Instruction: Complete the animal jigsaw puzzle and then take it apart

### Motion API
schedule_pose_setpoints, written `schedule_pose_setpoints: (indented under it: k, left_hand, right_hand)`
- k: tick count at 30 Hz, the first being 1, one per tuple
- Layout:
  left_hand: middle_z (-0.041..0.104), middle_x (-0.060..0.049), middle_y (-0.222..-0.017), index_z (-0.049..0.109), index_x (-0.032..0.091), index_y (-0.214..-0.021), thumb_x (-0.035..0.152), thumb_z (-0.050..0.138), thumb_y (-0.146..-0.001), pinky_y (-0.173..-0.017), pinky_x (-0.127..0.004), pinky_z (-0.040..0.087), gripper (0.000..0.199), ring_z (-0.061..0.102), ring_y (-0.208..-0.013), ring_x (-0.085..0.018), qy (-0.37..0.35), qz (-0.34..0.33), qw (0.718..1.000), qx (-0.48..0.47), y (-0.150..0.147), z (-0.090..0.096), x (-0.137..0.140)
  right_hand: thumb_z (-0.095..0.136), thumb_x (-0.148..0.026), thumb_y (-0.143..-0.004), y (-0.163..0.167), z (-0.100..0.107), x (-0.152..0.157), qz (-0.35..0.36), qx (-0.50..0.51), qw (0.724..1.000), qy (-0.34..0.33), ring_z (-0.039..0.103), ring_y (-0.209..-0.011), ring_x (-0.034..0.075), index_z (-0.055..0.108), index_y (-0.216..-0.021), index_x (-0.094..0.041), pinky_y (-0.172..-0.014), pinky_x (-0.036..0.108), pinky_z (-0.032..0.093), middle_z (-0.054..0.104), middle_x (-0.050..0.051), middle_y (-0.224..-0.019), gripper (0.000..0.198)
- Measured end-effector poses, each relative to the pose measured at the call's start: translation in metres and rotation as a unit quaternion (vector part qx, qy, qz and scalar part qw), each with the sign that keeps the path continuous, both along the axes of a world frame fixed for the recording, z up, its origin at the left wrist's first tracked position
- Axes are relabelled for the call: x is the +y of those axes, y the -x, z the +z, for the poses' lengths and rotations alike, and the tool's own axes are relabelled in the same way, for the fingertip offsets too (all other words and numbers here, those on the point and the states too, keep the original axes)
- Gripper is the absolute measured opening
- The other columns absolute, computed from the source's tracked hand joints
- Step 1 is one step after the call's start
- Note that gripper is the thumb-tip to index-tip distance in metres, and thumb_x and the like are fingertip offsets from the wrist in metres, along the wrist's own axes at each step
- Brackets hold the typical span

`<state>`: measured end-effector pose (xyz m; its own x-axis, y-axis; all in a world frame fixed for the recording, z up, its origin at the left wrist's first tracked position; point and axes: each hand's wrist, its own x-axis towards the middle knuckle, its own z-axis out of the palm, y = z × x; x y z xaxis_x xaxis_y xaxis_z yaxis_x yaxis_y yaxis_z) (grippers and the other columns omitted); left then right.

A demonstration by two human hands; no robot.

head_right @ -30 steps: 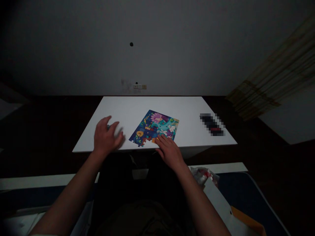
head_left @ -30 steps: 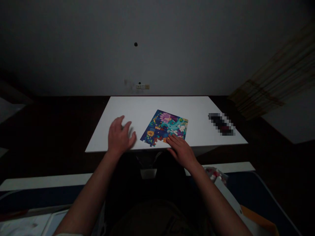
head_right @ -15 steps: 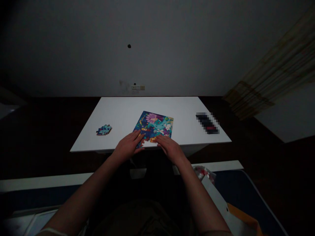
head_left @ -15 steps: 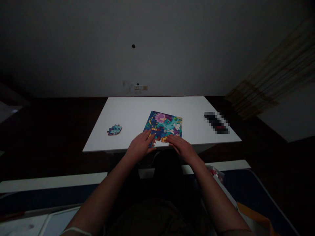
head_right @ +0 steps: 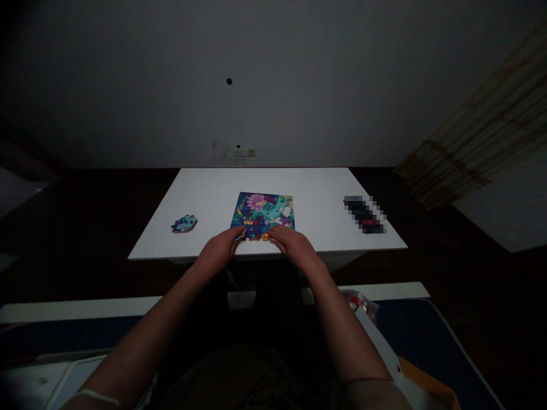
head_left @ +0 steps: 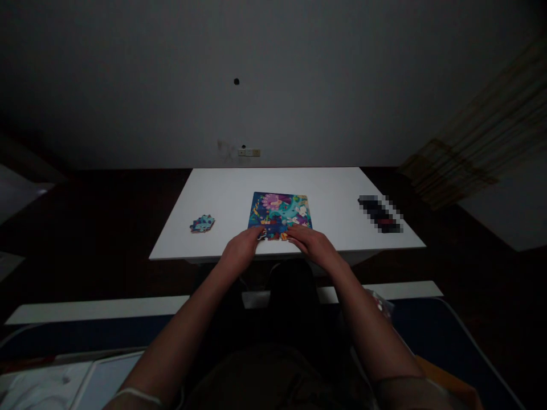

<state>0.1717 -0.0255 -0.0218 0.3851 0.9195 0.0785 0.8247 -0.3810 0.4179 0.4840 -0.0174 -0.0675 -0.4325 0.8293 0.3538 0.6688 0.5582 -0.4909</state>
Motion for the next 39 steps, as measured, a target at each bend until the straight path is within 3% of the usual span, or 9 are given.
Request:
schedule_pose_setpoints:
  k: [5, 9, 12, 16, 21, 26, 30, 32, 39]
  left_hand:
    - [0.079, -0.022, -0.162, 0.070, 0.016, -0.168, 0.010, 0.054, -0.117, -0.130, -0.051, 0.060, 0.054, 0.076, -0.150, -0.036, -0.010, -0.024, 0.998, -0.053, -0.017, -0.003, 0.018]
    - [0.071, -0.022, -0.174, 0.074, 0.019, -0.163, 0.019, 0.072, -0.115, -0.144, -0.056, 0.047, 0.048, 0.064, -0.167, -0.038, 0.002, -0.126, 0.990, -0.070, -0.042, -0.010, 0.029]
    - [0.064, -0.023, -0.182, 0.071, 0.018, -0.165, 0.022, 0.075, -0.114, -0.150, -0.063, 0.037, 0.052, 0.052, -0.178, -0.041, 0.020, -0.148, 0.985, -0.083, -0.054, -0.017, 0.032]
    - [0.065, -0.021, -0.182, 0.072, 0.018, -0.166, 0.017, 0.069, -0.114, -0.152, -0.060, 0.036, 0.052, 0.052, -0.178, -0.039, 0.027, -0.126, 0.987, -0.099, -0.056, -0.021, 0.031]
    - [0.075, -0.021, -0.171, 0.075, 0.018, -0.161, 0.011, 0.066, -0.112, -0.141, -0.054, 0.052, 0.050, 0.071, -0.162, -0.037, 0.029, -0.087, 0.985, -0.144, -0.053, -0.018, 0.029]
    - [0.078, -0.024, -0.166, 0.076, 0.014, -0.160, 0.011, 0.061, -0.114, -0.134, -0.055, 0.057, 0.048, 0.077, -0.152, -0.040, 0.033, -0.032, 0.976, -0.214, -0.053, -0.019, 0.034]
    - [0.088, -0.019, -0.144, 0.079, 0.019, -0.150, 0.024, 0.059, -0.119, -0.117, -0.052, 0.067, 0.037, 0.087, -0.123, -0.036, 0.042, 0.020, 0.956, -0.291, -0.049, -0.021, 0.038]
    - [0.089, -0.018, -0.138, 0.078, 0.019, -0.148, 0.026, 0.060, -0.119, -0.113, -0.050, 0.068, 0.034, 0.087, -0.117, -0.034, 0.044, 0.056, 0.940, -0.335, -0.045, -0.023, 0.041]
    - [0.082, -0.020, -0.155, 0.068, 0.018, -0.153, 0.025, 0.057, -0.114, -0.122, -0.046, 0.064, 0.040, 0.082, -0.137, -0.031, 0.072, 0.108, 0.865, -0.485, -0.032, -0.031, 0.056]
  right_hand:
    - [0.071, -0.026, -0.116, 0.003, 0.004, 0.000, -0.016, 0.012, 1.000, 0.019, 0.080, -0.152, 0.036, 0.091, -0.146, -0.040, -0.135, 0.060, 0.063, 0.086, 0.004, -0.156, 0.038]
    - [0.072, -0.024, -0.114, 0.007, 0.009, -0.001, -0.023, 0.020, 0.999, 0.026, 0.082, -0.150, 0.033, 0.091, -0.144, -0.038, -0.134, 0.060, 0.063, 0.088, 0.003, -0.154, 0.039]
    - [0.070, -0.025, -0.115, 0.010, 0.011, -0.002, -0.033, 0.029, 0.999, 0.030, 0.082, -0.148, 0.032, 0.091, -0.143, -0.045, -0.133, 0.056, 0.064, 0.087, 0.002, -0.156, 0.040]
    - [0.067, -0.028, -0.116, 0.014, 0.014, -0.002, -0.058, 0.036, 0.997, 0.042, 0.086, -0.140, 0.033, 0.090, -0.143, -0.040, -0.125, 0.056, 0.068, 0.089, 0.005, -0.151, 0.037]
    - [0.061, -0.027, -0.116, 0.018, 0.019, 0.006, -0.118, 0.033, 0.992, 0.044, 0.088, -0.128, 0.033, 0.091, -0.133, -0.029, -0.116, 0.048, 0.069, 0.092, 0.013, -0.140, 0.034]
    - [0.056, -0.033, -0.118, 0.027, 0.028, 0.018, -0.211, 0.044, 0.976, 0.023, 0.087, -0.116, 0.035, 0.088, -0.128, -0.025, -0.104, 0.045, 0.067, 0.092, 0.018, -0.130, 0.034]
    - [0.054, -0.038, -0.120, 0.046, 0.032, 0.027, -0.265, 0.076, 0.961, 0.007, 0.087, -0.104, 0.036, 0.087, -0.131, -0.021, -0.094, 0.044, 0.064, 0.092, 0.021, -0.120, 0.039]
    - [0.055, -0.041, -0.120, 0.061, 0.032, 0.030, -0.267, 0.093, 0.959, 0.002, 0.086, -0.103, 0.035, 0.087, -0.131, -0.022, -0.094, 0.044, 0.064, 0.092, 0.020, -0.119, 0.039]
    - [0.069, -0.035, -0.116, 0.118, 0.028, 0.035, -0.165, 0.130, 0.978, -0.001, 0.083, -0.112, 0.029, 0.091, -0.122, -0.023, -0.105, 0.039, 0.063, 0.092, 0.014, -0.120, 0.025]
